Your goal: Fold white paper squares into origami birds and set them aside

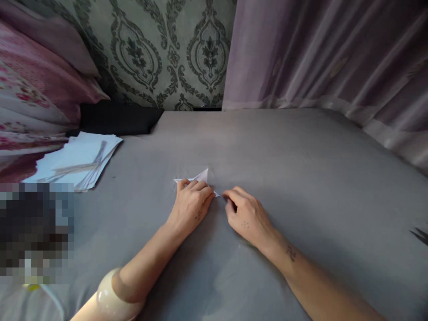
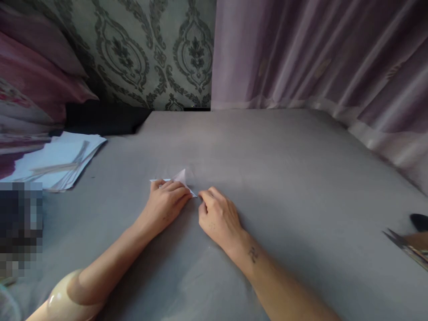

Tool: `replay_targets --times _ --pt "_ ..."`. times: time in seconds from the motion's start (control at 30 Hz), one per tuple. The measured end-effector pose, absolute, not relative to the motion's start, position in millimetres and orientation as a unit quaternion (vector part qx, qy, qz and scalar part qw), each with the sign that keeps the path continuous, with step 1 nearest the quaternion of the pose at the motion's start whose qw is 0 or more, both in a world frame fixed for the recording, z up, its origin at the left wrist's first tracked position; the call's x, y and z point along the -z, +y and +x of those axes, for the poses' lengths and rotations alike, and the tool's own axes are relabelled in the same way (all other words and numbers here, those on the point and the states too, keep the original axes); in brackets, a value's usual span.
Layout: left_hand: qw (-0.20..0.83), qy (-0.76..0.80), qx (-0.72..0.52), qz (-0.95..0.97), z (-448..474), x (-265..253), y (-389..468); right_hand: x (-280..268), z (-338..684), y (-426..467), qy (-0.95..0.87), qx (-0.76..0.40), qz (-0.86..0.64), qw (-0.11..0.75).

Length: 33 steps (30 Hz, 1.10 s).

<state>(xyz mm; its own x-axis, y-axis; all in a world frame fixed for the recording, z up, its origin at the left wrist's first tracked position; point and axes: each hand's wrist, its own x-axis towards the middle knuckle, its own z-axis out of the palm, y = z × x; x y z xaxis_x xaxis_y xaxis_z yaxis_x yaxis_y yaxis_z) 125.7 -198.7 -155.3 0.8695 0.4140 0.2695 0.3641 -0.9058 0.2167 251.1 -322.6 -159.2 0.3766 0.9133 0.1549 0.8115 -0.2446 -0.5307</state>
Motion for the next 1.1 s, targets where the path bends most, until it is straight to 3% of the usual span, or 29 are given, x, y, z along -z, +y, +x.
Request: replay_targets --times 0.53,1.1 --pt "0.084 0.2 -0.147 0.965 126.0 157.2 -195.2 153.7 246.3 -324.5 -0.618 -0.05 -0.766 0.17" --pt "0.092 0.19 -0.164 0.964 125.3 157.9 -194.6 160.4 249.3 -321.4 -0.584 -0.069 -0.777 0.223"
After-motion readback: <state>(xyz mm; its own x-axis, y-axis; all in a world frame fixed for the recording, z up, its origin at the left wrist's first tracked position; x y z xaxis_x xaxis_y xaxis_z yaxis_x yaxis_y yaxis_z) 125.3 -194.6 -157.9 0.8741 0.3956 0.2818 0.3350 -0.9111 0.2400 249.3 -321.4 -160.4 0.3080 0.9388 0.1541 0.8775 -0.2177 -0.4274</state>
